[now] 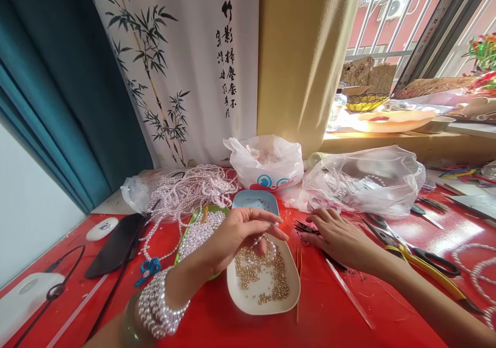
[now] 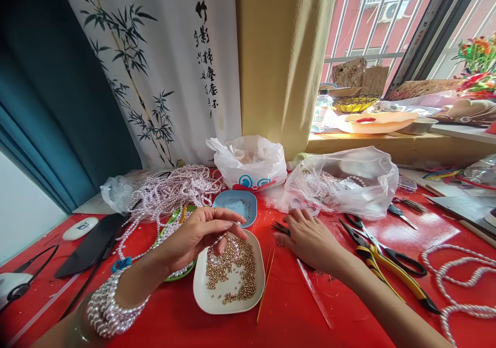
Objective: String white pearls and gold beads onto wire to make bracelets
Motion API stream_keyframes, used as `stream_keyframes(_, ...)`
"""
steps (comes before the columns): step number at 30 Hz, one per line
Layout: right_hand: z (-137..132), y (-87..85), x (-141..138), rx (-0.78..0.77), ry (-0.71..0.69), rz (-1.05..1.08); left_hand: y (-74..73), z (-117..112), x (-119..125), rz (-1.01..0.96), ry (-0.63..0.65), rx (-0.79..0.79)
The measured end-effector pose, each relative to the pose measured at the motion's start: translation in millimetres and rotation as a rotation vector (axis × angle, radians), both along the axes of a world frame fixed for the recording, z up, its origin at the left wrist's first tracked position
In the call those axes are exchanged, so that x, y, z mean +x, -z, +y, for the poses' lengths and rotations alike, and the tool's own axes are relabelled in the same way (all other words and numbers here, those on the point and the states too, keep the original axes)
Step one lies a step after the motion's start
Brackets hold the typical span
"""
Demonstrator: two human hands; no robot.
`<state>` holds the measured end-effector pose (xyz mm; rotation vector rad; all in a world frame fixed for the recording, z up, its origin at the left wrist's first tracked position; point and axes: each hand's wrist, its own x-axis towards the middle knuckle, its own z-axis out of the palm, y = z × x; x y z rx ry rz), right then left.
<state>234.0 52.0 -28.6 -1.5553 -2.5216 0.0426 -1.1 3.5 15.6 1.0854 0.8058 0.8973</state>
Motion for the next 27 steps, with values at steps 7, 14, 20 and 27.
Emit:
stream_keyframes(7,-35,-26.0,-43,-0.671,-0.347,0.808,-0.9,-6,8,-0.021,0.096,-0.011)
stream_keyframes(14,-53,-32.5,-51,-1.065,-0.430,0.961,0.7,-7,10,-0.004,0.139,-0.055)
stream_keyframes(20,-44,-29.3,-50,-0.869,-0.288,0.930,-7.5,-7,6,0.211,0.080,0.037)
stream_keyframes(27,-50,-47.4,-43,-0.283,-0.125,0.728,-6.0,-5,4,0.398,-0.015,0.150)
